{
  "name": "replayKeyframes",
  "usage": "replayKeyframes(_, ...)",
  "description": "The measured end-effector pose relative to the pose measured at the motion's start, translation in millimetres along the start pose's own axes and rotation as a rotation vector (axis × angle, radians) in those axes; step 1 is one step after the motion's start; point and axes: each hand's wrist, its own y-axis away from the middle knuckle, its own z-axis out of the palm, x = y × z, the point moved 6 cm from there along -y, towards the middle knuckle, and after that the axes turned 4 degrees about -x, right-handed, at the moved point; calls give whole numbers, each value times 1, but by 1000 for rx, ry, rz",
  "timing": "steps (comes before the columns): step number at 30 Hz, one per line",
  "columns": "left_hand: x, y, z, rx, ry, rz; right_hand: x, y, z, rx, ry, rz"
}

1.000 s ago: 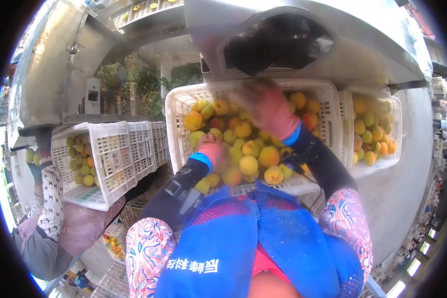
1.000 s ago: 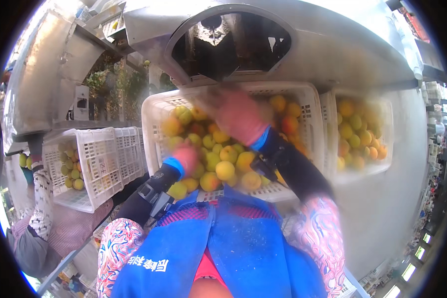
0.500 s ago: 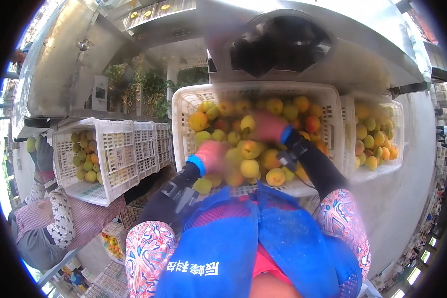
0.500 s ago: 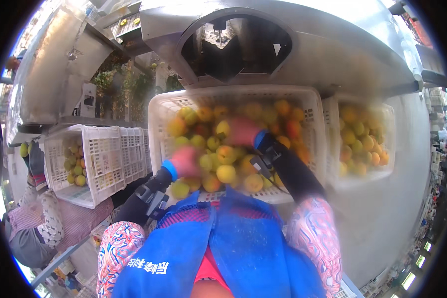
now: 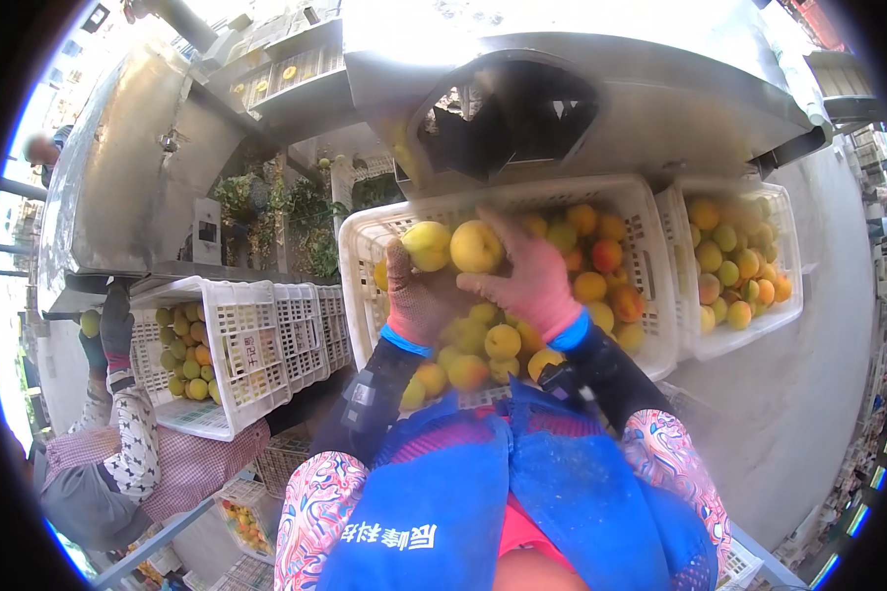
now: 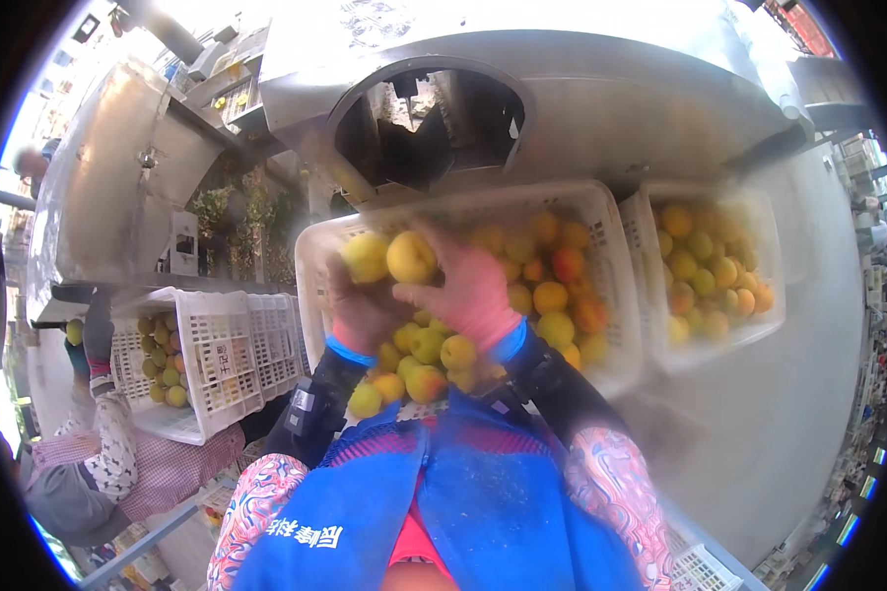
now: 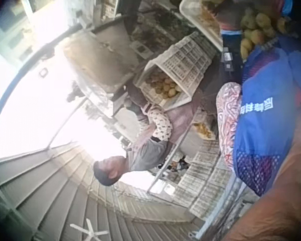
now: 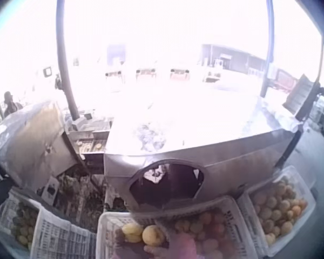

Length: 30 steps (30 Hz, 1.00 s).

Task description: Manually picking fruit from a bin and placing them into a sorting machine intake.

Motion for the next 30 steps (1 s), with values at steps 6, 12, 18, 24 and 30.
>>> replayKeyframes(6, 18, -9, -19, 102, -185, 175, -19, -21, -14, 272, 281, -170)
replayKeyframes(12, 6, -4, -13, 157, 79, 69, 4, -89, -18, 518, 615, -235)
replayKeyframes(18, 23, -13, -17, 95, -27, -217, -19, -101, -18, 432, 403, -301)
replayKeyframes(24, 16, -30, 22, 449, -126, -119, -24, -35, 14, 181, 94, -298)
replayKeyframes(30, 21, 26, -90, 433, -695, -216, -15, -41, 0, 375, 223, -327)
